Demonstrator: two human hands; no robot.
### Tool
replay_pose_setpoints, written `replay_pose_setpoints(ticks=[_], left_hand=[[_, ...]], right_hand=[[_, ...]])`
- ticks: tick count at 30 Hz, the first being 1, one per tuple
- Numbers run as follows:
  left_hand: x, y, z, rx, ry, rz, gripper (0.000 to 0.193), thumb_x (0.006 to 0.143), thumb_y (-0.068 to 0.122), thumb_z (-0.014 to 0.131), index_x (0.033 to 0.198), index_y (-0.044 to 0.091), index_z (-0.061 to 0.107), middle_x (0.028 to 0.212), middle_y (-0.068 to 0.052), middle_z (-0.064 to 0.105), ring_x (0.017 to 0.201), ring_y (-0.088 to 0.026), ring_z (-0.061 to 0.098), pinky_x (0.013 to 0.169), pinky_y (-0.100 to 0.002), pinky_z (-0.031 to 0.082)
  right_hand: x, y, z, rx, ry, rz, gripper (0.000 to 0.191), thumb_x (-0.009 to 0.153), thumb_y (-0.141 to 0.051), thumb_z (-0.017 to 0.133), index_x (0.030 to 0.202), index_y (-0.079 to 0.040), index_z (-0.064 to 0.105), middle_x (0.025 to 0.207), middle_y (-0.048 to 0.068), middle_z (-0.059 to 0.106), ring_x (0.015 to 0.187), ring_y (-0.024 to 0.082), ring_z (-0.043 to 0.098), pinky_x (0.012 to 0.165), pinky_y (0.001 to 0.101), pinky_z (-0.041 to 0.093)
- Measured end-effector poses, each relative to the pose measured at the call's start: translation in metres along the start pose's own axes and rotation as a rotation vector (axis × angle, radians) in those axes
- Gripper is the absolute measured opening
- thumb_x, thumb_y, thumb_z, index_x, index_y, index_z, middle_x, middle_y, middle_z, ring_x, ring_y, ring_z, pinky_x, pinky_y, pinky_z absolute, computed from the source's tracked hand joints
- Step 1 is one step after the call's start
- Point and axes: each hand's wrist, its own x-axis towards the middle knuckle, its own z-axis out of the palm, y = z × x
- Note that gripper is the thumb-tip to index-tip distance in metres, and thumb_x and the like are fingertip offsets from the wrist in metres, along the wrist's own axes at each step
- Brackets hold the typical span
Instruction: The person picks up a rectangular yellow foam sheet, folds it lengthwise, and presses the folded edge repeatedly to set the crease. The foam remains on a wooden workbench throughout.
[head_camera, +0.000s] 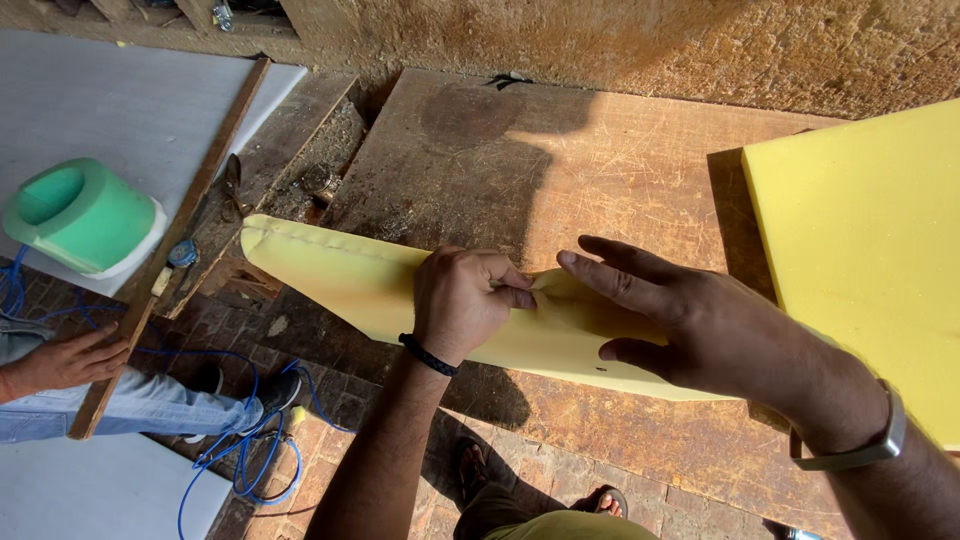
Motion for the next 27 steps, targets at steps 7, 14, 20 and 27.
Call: replay_pose_setpoints(ticks=[7,14,20,27], left_hand=[[-0.005,0.012,-0.018,0.095,-0.029,0.242,0.050,0.074,0.029,0.090,0.118,0.011,0.075,0.107,-0.008,0.079,0.094,-0.021,0.078,0.099,-0.048,0.048],[0.000,0.023,-0.006,-0.187,-0.135,0.026,0.095,0.073,0.022,0.091,0.153,0.013,0.039,0.120,-0.011,0.076,0.113,-0.026,0.076,0.093,-0.033,0.061],[0.001,0.018,0.013,-0.164,-0.146,-0.039,0.090,0.077,0.013,0.085,0.151,0.005,0.035,0.118,-0.011,0.075,0.105,-0.025,0.075,0.083,-0.031,0.063],[-0.015,0.011,0.031,-0.189,0.075,0.117,0.032,0.080,0.001,0.084,0.099,0.007,0.058,0.085,-0.004,0.077,0.080,-0.017,0.078,0.071,-0.030,0.058]], right_hand=[[-0.007,-0.002,0.008,-0.253,0.023,0.033,0.062,0.074,-0.031,0.081,0.135,-0.027,0.066,0.144,0.012,0.060,0.108,0.027,0.069,0.087,0.0369,0.062],[-0.001,-0.019,0.007,-0.272,0.041,0.178,0.058,0.074,-0.033,0.081,0.131,-0.025,0.070,0.133,0.007,0.065,0.101,0.025,0.072,0.081,0.0365,0.064],[0.004,-0.028,0.009,-0.268,-0.135,0.389,0.054,0.079,-0.034,0.079,0.131,-0.030,0.068,0.124,-0.001,0.066,0.087,0.016,0.072,0.071,0.0297,0.066],[0.002,-0.016,0.006,-0.257,-0.071,0.222,0.060,0.075,-0.038,0.086,0.132,-0.028,0.069,0.128,-0.001,0.068,0.083,0.020,0.075,0.071,0.0335,0.065]])
